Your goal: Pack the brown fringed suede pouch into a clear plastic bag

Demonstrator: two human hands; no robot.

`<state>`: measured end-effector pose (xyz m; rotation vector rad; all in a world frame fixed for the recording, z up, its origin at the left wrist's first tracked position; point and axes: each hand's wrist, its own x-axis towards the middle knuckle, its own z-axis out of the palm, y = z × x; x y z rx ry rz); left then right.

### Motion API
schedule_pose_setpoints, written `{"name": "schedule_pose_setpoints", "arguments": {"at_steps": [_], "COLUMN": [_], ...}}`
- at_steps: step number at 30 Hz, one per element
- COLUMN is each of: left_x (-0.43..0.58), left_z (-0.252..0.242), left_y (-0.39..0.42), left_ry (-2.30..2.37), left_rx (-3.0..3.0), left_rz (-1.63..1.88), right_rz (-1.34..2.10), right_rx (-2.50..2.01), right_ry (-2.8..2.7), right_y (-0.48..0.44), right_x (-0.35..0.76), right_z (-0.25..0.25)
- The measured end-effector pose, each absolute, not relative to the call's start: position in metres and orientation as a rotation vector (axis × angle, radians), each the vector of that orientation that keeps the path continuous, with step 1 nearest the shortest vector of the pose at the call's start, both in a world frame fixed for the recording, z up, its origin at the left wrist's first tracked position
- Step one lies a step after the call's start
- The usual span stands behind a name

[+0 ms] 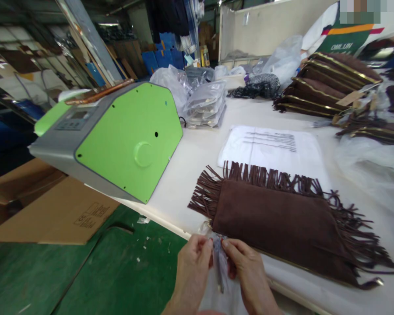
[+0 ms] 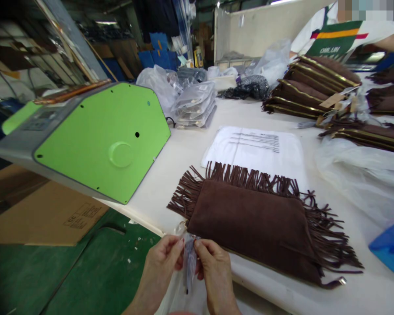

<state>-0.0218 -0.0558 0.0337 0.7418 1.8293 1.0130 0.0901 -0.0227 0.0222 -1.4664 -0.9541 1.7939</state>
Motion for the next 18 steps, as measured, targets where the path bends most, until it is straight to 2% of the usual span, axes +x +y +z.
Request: {"name": "schedule_pose_setpoints", "arguments": {"at_steps": [5,8,11,14,18], "left_x": [-0.004,0.001,-0.003,-0.01,-0.015], "left_z": [0.036,0.039,0.042,0.045,0.048], "left_y": [-0.05,-0.042,-0.037,-0.034,-0.033], "left_ry": [1.694,1.576,1.49,1.466,1.407], "left_rx": [0.483,0.263,0.179,0.141,0.132], "left_rz": [1.048,1.117,1.106,1.044,1.008], "right_rz": [1.718,1.639,1.068,0.462,0.434], "right_rx": [-1.483,-1.464,-1.301,-0.87,-0.543], "right_ry": [-1.002,-1.298,-1.844,-2.234,-2.463], "right_y": [-0.028,-0.03,-0.023,-0.006,0.02], "right_x": [0.088,0.097,0.115,0.128,0.127], "right_z": [0.016,0.011,0.011,0.02,0.033]}}
